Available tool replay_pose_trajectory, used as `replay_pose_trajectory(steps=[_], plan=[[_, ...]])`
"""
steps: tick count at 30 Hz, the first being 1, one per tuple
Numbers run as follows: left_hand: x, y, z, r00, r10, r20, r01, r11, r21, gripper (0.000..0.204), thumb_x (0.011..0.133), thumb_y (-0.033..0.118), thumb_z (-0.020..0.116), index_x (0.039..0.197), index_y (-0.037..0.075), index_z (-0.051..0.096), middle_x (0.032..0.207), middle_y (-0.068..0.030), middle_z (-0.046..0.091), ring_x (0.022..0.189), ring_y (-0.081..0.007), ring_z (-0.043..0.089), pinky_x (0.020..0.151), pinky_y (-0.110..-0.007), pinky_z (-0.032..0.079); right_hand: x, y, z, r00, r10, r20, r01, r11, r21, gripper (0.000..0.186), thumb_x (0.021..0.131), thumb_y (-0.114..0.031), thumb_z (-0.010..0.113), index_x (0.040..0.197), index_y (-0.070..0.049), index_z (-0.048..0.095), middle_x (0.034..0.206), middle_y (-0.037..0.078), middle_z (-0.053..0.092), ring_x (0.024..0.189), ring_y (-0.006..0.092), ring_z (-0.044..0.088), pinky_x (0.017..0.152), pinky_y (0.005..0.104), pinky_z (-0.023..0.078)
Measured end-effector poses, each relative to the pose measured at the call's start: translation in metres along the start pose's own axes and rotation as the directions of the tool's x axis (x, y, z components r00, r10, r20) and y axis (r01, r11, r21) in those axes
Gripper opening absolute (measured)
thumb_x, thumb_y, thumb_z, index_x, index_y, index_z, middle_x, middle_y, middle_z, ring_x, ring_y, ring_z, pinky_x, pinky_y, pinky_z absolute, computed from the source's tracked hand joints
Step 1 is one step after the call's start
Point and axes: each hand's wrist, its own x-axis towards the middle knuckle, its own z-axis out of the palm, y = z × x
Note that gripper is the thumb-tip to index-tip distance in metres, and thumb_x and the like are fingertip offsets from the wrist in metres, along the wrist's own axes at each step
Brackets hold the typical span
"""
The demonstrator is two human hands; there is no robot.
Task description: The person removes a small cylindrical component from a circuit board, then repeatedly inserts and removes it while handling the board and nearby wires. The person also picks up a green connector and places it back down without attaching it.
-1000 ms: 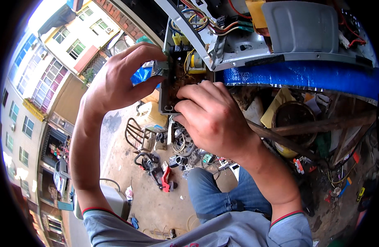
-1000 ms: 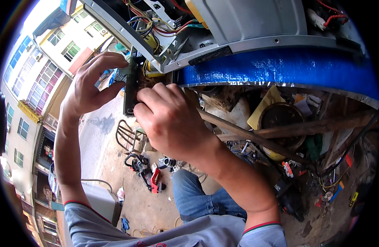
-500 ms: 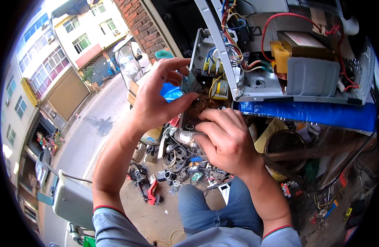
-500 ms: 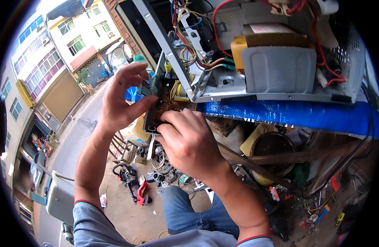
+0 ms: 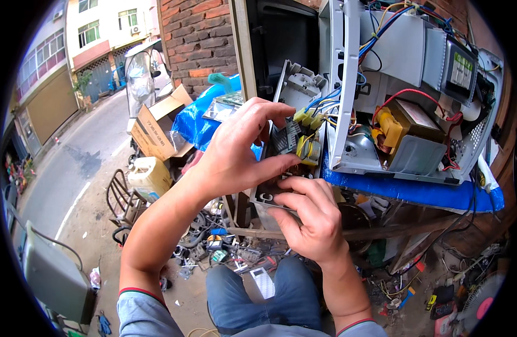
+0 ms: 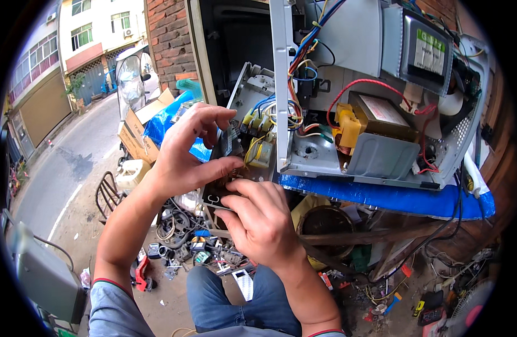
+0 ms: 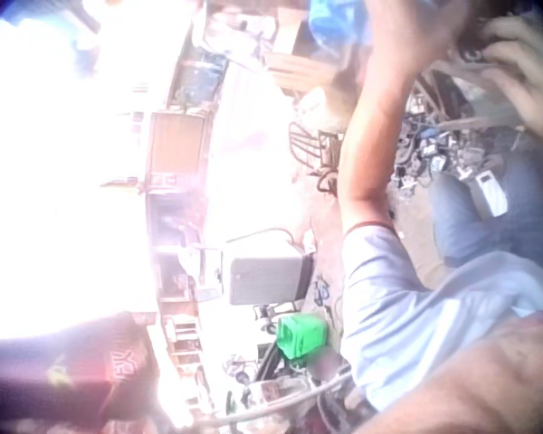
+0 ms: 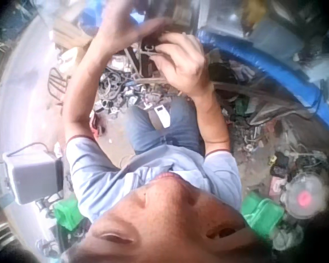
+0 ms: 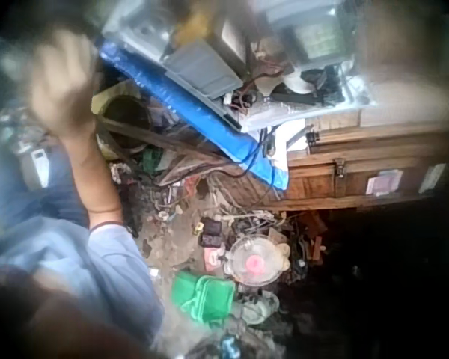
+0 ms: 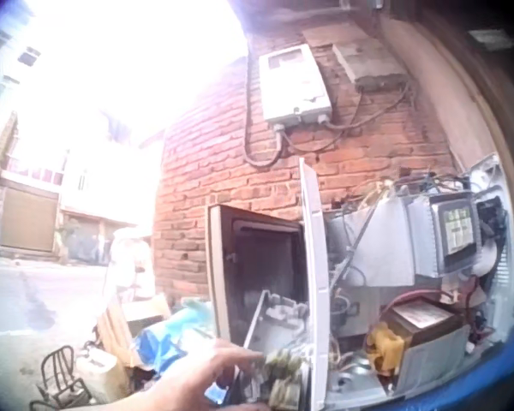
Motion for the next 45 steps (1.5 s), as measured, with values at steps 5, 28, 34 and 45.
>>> replay_pose_trajectory(steps=[5, 28, 34, 45], plan=[[0.003, -0.006, 0.004, 0.998, 0.055, -0.019, -0.055, 0.998, 0.011, 0.061, 0.072, 0.021, 0.098, 0.123, 0.004, 0.070, 0.105, -0.0060, 0.065, 0.081, -0.0167, 0.058, 0.068, -0.029, 0.048, 0.002, -0.003, -0.001, 1.000, -0.001, 0.031, 0.002, 0.999, -0.033, 0.027, 0.075, -0.003, 0.088, 0.098, -0.003, 0.074, 0.109, 0.012, 0.071, 0.093, 0.0332, 0.068, 0.083, 0.0434, 0.052], [0.010, -0.012, -0.008, 0.986, 0.105, 0.128, -0.077, 0.976, -0.206, 0.063, 0.075, 0.037, 0.095, 0.120, 0.001, 0.069, 0.104, -0.0130, 0.066, 0.096, -0.0301, 0.067, 0.082, -0.039, 0.054, -0.004, -0.008, -0.001, 1.000, 0.020, 0.022, -0.018, 0.996, -0.087, 0.028, 0.075, -0.003, 0.088, 0.100, -0.001, 0.075, 0.111, 0.014, 0.072, 0.096, 0.0321, 0.068, 0.085, 0.0407, 0.054], [0.018, -0.033, -0.034, 0.873, -0.062, 0.484, 0.355, 0.761, -0.543, 0.034, 0.101, 0.030, 0.076, 0.111, -0.002, 0.073, 0.105, -0.0116, 0.073, 0.095, -0.0233, 0.071, 0.084, -0.035, 0.056, -0.007, -0.019, -0.010, 0.987, 0.125, 0.103, -0.119, 0.991, -0.066, 0.028, 0.079, -0.005, 0.087, 0.103, 0.000, 0.074, 0.120, 0.015, 0.071, 0.101, 0.0329, 0.069, 0.088, 0.0429, 0.052], [0.062, -0.026, -0.044, 0.676, -0.066, 0.734, 0.490, 0.784, -0.381, 0.013, 0.090, 0.015, 0.084, 0.096, 0.005, 0.079, 0.088, -0.0115, 0.076, 0.079, -0.0289, 0.074, 0.070, -0.037, 0.058, 0.060, -0.082, -0.070, 0.822, 0.451, 0.348, -0.480, 0.877, -0.005, 0.021, 0.087, -0.011, 0.083, 0.103, -0.002, 0.073, 0.120, 0.011, 0.070, 0.100, 0.0302, 0.069, 0.087, 0.0406, 0.054]])
